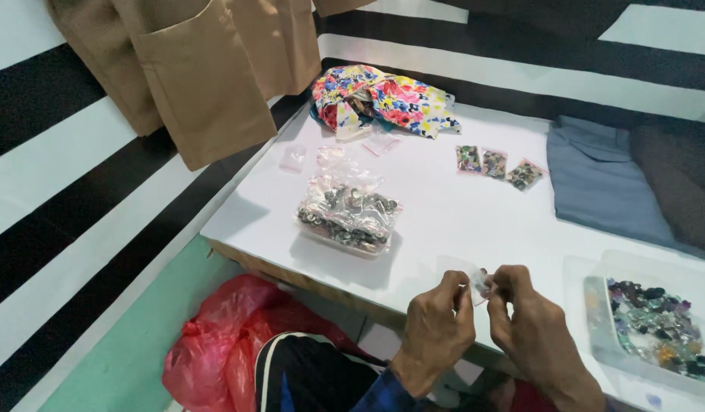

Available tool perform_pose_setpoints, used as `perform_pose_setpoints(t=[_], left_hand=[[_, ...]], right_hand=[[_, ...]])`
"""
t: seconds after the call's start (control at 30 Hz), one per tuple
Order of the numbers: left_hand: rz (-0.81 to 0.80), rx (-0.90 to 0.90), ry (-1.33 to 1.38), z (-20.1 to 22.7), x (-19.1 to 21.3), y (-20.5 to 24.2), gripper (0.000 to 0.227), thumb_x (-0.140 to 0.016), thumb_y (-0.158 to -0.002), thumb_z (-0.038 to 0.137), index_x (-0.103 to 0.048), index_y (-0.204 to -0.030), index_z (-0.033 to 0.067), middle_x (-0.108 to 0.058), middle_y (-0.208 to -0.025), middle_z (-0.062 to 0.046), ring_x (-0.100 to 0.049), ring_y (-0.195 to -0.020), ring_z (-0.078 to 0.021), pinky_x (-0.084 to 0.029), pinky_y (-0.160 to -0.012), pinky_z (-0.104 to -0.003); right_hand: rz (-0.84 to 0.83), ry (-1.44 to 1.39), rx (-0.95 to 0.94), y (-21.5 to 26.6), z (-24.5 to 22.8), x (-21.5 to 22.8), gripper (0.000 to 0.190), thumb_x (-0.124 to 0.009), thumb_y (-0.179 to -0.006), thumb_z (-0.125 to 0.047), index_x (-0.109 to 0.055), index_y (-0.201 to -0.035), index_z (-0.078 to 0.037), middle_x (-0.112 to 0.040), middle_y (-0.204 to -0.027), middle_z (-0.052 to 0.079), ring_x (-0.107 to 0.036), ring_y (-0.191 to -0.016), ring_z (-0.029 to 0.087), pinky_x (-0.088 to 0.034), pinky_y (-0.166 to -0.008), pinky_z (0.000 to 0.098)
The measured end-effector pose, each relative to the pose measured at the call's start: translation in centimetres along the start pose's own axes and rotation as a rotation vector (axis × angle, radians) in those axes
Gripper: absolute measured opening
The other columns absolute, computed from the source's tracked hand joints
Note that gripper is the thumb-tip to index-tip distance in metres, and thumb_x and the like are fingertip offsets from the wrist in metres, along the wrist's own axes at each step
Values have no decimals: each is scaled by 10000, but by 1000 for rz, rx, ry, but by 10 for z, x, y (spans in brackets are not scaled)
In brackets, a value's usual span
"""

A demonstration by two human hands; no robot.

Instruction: Sorting small decorative buttons from a container and placing them into small plastic bags

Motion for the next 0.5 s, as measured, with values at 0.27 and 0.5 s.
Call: perform_pose_setpoints(t=[0.27,0.5], left_hand=[[-127,-80,-123,24,-4,-4,82,-480,-980,22,-542,-1033,19,-600,-661,-142,-598,-533,-321,-454,-513,-420],[-231,-67,-163,24,-14,-10,137,-510,-991,-25,-421,-1031,72,-524,-554,-48,-547,-392,-239,-486,-388,-375]], right_hand=[[-76,163,544,25,17,-9,496,-624,-854,-51,-596,-1343,-127,-623,-1364,157,-719,-1117,233,-600,-904,329],[-68,-28,602,29,-10,29,337,-719,-844,-105,-667,-1177,-122,-732,-1220,93,-803,-871,238,-656,-758,330]])
Point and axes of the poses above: each hand's wrist, its own y-axis away from the middle knuckle, its own x-axis out of the back of the hand, z = x × y, the point moved 9 cm from there along -y, towards the middle knuckle
